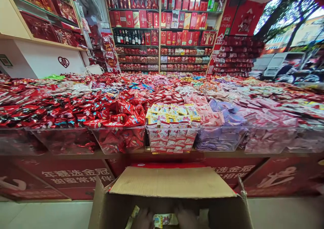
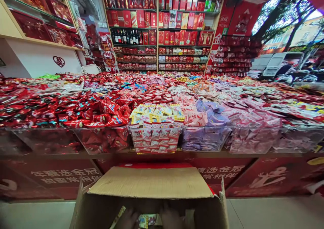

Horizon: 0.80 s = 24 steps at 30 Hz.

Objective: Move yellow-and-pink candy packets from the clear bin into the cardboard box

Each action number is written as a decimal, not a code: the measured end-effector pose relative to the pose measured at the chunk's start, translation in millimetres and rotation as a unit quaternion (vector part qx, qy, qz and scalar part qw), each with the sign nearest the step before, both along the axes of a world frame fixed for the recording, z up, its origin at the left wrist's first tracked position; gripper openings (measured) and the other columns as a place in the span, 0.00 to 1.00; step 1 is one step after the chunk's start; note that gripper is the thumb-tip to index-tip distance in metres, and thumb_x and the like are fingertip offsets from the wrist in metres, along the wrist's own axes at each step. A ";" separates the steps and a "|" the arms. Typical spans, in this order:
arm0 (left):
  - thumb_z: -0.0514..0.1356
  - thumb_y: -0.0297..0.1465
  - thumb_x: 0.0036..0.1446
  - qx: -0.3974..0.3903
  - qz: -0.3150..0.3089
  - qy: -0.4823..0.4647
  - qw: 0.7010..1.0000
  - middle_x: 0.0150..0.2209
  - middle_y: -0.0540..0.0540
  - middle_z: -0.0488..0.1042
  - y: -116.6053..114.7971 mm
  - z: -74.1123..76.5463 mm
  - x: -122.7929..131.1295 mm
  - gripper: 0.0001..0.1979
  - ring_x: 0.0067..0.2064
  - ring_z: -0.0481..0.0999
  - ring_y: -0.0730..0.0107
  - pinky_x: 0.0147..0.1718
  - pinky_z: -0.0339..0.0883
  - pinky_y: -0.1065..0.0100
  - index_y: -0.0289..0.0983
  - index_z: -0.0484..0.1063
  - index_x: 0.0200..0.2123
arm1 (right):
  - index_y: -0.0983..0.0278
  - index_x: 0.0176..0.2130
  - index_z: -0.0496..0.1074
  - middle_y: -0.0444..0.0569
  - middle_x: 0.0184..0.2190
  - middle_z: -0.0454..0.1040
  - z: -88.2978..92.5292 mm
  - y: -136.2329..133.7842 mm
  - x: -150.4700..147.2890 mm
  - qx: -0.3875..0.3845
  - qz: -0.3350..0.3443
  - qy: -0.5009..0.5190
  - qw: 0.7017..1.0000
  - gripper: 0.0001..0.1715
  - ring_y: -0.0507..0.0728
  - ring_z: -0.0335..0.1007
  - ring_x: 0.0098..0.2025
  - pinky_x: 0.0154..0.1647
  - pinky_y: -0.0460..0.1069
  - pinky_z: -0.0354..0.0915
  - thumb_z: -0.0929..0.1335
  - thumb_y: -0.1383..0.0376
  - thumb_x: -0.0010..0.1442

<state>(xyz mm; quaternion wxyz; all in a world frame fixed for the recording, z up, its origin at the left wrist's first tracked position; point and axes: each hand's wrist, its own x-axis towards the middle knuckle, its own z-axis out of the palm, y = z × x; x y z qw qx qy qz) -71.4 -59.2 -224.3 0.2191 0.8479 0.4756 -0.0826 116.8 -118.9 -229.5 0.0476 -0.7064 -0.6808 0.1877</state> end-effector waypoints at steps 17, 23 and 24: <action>0.54 0.40 0.49 -0.293 0.203 -0.397 0.846 0.27 0.47 0.73 -22.8 3.4 24.4 0.14 0.27 0.73 0.71 0.19 0.60 0.75 0.35 0.65 0.34 | 0.68 0.30 0.67 0.47 0.23 0.72 -2.6 -28.7 12.0 -0.080 -0.209 0.563 0.796 0.22 0.52 0.67 0.25 0.28 0.48 0.62 0.68 0.53 0.41; 0.53 0.40 0.50 -0.269 0.273 -0.464 0.799 0.32 0.46 0.72 -11.1 6.1 5.8 0.15 0.33 0.75 0.69 0.27 0.65 0.71 0.36 0.60 0.37 | 0.67 0.27 0.67 0.47 0.24 0.70 -12.7 -25.8 22.5 -0.022 -0.276 0.529 0.802 0.15 0.52 0.64 0.26 0.28 0.48 0.60 0.67 0.57 0.42; 0.54 0.40 0.49 -0.271 0.266 -0.468 0.798 0.32 0.46 0.72 -11.3 7.4 6.4 0.15 0.33 0.75 0.68 0.29 0.66 0.70 0.36 0.60 0.37 | 0.67 0.28 0.68 0.47 0.25 0.70 -9.9 -25.4 22.3 -0.015 -0.276 0.528 0.803 0.15 0.52 0.65 0.28 0.30 0.48 0.60 0.67 0.58 0.42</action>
